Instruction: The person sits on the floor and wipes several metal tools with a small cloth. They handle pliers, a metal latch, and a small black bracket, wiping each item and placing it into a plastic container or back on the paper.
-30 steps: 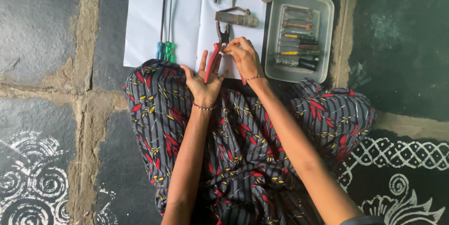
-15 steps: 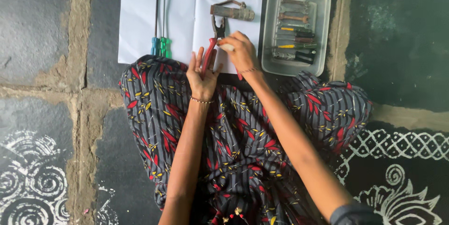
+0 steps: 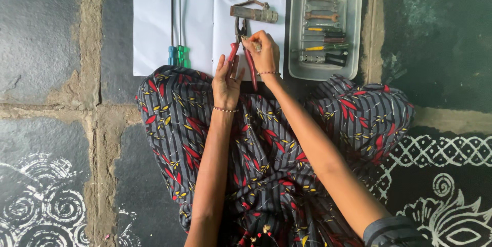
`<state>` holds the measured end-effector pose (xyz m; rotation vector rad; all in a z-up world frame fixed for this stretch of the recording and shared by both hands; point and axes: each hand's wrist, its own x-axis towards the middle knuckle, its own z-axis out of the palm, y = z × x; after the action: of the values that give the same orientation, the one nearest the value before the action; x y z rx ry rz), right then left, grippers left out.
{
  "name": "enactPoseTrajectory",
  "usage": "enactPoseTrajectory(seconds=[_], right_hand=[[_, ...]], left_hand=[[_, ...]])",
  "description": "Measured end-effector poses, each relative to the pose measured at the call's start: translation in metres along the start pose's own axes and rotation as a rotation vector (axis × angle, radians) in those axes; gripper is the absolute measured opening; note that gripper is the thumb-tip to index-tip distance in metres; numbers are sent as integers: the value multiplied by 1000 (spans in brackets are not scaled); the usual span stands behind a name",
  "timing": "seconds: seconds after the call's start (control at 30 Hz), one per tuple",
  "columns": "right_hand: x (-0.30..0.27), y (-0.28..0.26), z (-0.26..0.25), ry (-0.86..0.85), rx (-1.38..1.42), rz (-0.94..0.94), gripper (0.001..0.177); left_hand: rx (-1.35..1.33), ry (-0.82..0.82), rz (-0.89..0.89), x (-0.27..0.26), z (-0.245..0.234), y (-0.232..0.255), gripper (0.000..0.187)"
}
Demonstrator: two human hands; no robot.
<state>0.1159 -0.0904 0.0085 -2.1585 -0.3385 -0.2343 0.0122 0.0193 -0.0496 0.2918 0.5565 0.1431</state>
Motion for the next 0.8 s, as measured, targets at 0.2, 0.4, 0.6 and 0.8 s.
enactPoseTrajectory(seconds=[0.2,0.4,0.6,0.8], right_hand=[[-42,-24,-47,-244,-100,-72,19],[-73,-33,-66,-330,-45,-26,21],[-70,-37,-60,-313,-95,-54,21],[-80,-26,-63,-342,-107,-58,19]], left_hand=[[-98,2,8,2,4,2,64],[-216,36,148,5,4,18,54],[-173,154,439,8,9,34,48],[1025,342,876,-7,15,24,45]])
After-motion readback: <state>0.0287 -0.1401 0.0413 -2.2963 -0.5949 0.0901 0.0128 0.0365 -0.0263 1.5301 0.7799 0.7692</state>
